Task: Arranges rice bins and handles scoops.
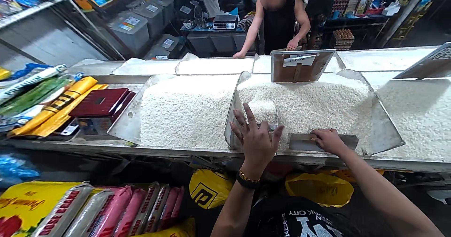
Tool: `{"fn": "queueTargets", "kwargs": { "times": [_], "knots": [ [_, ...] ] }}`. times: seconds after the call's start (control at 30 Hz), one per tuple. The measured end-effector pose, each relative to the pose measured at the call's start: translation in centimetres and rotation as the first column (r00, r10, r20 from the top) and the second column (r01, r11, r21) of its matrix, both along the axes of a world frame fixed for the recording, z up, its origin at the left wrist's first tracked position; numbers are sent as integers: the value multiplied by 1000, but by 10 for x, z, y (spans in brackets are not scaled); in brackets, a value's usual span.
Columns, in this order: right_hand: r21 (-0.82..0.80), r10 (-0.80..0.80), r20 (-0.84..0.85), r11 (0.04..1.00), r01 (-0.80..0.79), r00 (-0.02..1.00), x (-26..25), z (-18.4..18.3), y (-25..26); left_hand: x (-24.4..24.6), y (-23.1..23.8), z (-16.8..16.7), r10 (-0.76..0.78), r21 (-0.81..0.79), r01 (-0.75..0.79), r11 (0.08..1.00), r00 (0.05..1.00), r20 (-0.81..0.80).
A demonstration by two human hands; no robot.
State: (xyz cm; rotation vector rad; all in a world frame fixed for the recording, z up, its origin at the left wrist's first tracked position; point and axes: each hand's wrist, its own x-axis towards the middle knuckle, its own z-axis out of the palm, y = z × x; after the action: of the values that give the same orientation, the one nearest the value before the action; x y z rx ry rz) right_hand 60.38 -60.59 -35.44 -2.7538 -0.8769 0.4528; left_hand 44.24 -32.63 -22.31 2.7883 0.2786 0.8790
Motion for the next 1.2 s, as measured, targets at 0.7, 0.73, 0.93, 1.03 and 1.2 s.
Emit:
{"fn": "queueTargets", "kwargs": {
  "times": [0.7,0.73,0.93,1.03,1.2],
  "knots": [
    [52,16,243,998,-30,970,-64,-33,-25,-71,61,-56,2,-402,48,914,992,123],
    [71,8,288,997,-30,958,-68,-37,-27,-73,64,-57,23,-415,30,909,992,122],
    [69,-12,385,998,-16,923,-81,-48,-25,-80,74,-49,39,-464,28,885,990,135],
    [123,-108,219,989,83,970,-87,-15,-1,-80,82,-47,38,-473,50,880,984,174],
    [579,-65,-328,774,256,942,-116,27,119,-64,95,-45,5,-513,99,852,980,196]
  ]
}}
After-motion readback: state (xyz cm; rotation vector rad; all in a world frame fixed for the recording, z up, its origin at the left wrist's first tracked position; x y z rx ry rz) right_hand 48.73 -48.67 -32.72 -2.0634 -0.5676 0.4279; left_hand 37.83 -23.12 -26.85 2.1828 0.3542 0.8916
